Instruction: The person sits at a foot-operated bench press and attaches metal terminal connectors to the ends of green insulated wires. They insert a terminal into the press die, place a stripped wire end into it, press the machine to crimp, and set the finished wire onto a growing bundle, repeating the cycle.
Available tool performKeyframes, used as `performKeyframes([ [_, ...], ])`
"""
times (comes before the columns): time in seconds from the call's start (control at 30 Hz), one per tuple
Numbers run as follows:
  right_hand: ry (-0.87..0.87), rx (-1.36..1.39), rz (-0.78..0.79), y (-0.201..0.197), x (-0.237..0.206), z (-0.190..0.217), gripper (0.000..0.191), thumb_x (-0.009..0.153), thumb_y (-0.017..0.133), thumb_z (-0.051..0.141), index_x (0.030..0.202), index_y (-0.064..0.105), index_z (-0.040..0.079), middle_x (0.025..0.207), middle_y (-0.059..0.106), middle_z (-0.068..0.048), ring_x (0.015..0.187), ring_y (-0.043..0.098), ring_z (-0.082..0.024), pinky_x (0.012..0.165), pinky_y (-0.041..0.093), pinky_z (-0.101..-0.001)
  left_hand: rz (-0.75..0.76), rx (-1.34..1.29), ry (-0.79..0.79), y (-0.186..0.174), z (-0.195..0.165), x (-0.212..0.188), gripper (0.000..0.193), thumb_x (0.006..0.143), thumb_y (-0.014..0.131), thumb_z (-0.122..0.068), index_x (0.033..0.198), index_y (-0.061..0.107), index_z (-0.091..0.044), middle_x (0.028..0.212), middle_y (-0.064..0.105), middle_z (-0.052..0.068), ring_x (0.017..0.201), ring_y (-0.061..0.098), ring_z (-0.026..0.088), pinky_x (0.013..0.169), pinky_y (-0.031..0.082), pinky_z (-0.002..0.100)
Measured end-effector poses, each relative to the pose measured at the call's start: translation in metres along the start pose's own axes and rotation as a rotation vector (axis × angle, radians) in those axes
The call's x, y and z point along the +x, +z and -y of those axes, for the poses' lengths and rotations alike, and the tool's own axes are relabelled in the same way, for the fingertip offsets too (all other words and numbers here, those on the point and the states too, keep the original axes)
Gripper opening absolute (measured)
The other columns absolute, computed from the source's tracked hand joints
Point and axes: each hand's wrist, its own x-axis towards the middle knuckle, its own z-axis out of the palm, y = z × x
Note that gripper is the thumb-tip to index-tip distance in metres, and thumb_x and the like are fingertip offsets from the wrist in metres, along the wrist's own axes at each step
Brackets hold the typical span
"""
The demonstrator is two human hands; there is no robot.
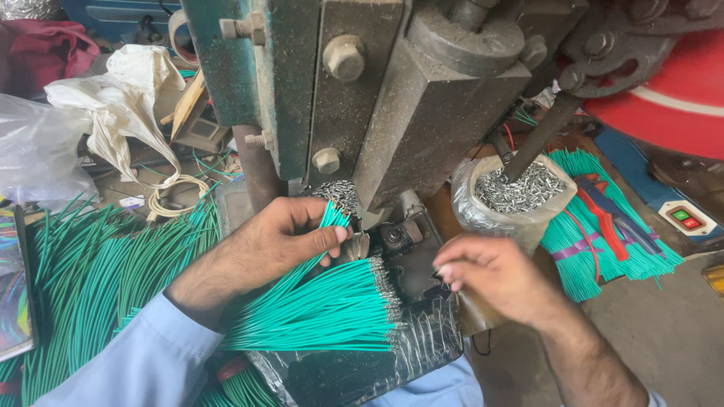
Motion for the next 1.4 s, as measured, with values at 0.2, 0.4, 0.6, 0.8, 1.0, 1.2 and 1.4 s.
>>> performKeyframes([
  [0.2, -0.098, -0.294, 0.069, 0.031, -0.012, 0.038, 0.016, 0.090, 0.069, 0.007, 0.103, 0.077, 0.004, 0.101, 0.075, -0.004, 0.092, 0.075, -0.012, 0.079, 0.060, -0.0269, -0.013, -0.089, -0.043, 0.002, 0.000, 0.000, 0.012, 0.093, 0.070, -0.014, 0.094, 0.071, -0.002, 0.078, 0.069, -0.001, 0.074, 0.063, 0.007, 0.069, 0.053, 0.024],
  [0.4, -0.003, 0.071, -0.081, 0.035, 0.001, 0.016, 0.024, 0.091, 0.071, 0.001, 0.115, 0.074, 0.001, 0.093, 0.073, -0.009, 0.085, 0.069, -0.015, 0.074, 0.058, -0.0286, 0.015, -0.106, -0.023, 0.003, -0.005, -0.001, 0.012, 0.094, 0.070, -0.013, 0.095, 0.070, -0.001, 0.079, 0.068, -0.001, 0.073, 0.062, 0.005, 0.069, 0.053, 0.023],
  [0.6, -0.160, 0.403, -0.193, 0.064, 0.032, 0.009, 0.017, 0.098, 0.063, -0.001, 0.113, 0.069, -0.008, 0.100, 0.077, -0.014, 0.092, 0.075, -0.019, 0.084, 0.063, -0.0321, -0.043, -0.066, -0.066, 0.004, -0.006, -0.001, 0.011, 0.093, 0.070, -0.013, 0.092, 0.067, -0.002, 0.074, 0.067, -0.001, 0.067, 0.061, 0.006, 0.063, 0.052, 0.024],
  [0.8, -0.212, 0.459, -0.177, 0.083, 0.046, 0.022, 0.013, 0.098, 0.063, 0.003, 0.109, 0.066, -0.004, 0.102, 0.077, -0.012, 0.096, 0.074, -0.015, 0.089, 0.062, -0.0301, -0.069, 0.048, -0.090, 0.004, -0.003, 0.001, 0.017, 0.095, 0.066, -0.017, 0.086, 0.069, -0.002, 0.070, 0.066, -0.001, 0.065, 0.061, 0.006, 0.061, 0.051, 0.025],
  [1.0, -0.122, 0.330, -0.184, 0.081, 0.053, 0.017, 0.011, 0.095, 0.072, 0.006, 0.102, 0.075, -0.002, 0.093, 0.078, -0.006, 0.088, 0.070, -0.008, 0.081, 0.058, -0.0237, -0.048, 0.044, -0.057, 0.003, 0.000, 0.002, 0.019, 0.096, 0.065, -0.020, 0.092, 0.072, -0.003, 0.072, 0.067, -0.002, 0.068, 0.060, 0.005, 0.063, 0.051, 0.024],
  [1.2, 0.003, 0.151, -0.202, 0.074, 0.055, 0.016, 0.009, 0.091, 0.077, 0.006, 0.095, 0.080, -0.002, 0.082, 0.078, -0.007, 0.077, 0.066, -0.008, 0.068, 0.055, -0.0250, -0.020, 0.034, -0.048, 0.001, 0.001, 0.002, 0.019, 0.096, 0.066, -0.021, 0.095, 0.074, -0.003, 0.075, 0.068, -0.002, 0.070, 0.061, 0.005, 0.066, 0.052, 0.023],
  [1.4, -0.100, 0.335, -0.142, 0.074, 0.048, 0.026, 0.012, 0.092, 0.071, 0.004, 0.101, 0.076, -0.002, 0.093, 0.078, -0.006, 0.085, 0.070, -0.007, 0.076, 0.058, -0.0240, -0.042, 0.021, -0.096, 0.003, -0.005, 0.001, 0.018, 0.095, 0.067, -0.019, 0.094, 0.072, -0.002, 0.077, 0.068, -0.001, 0.070, 0.062, 0.006, 0.065, 0.053, 0.024],
])
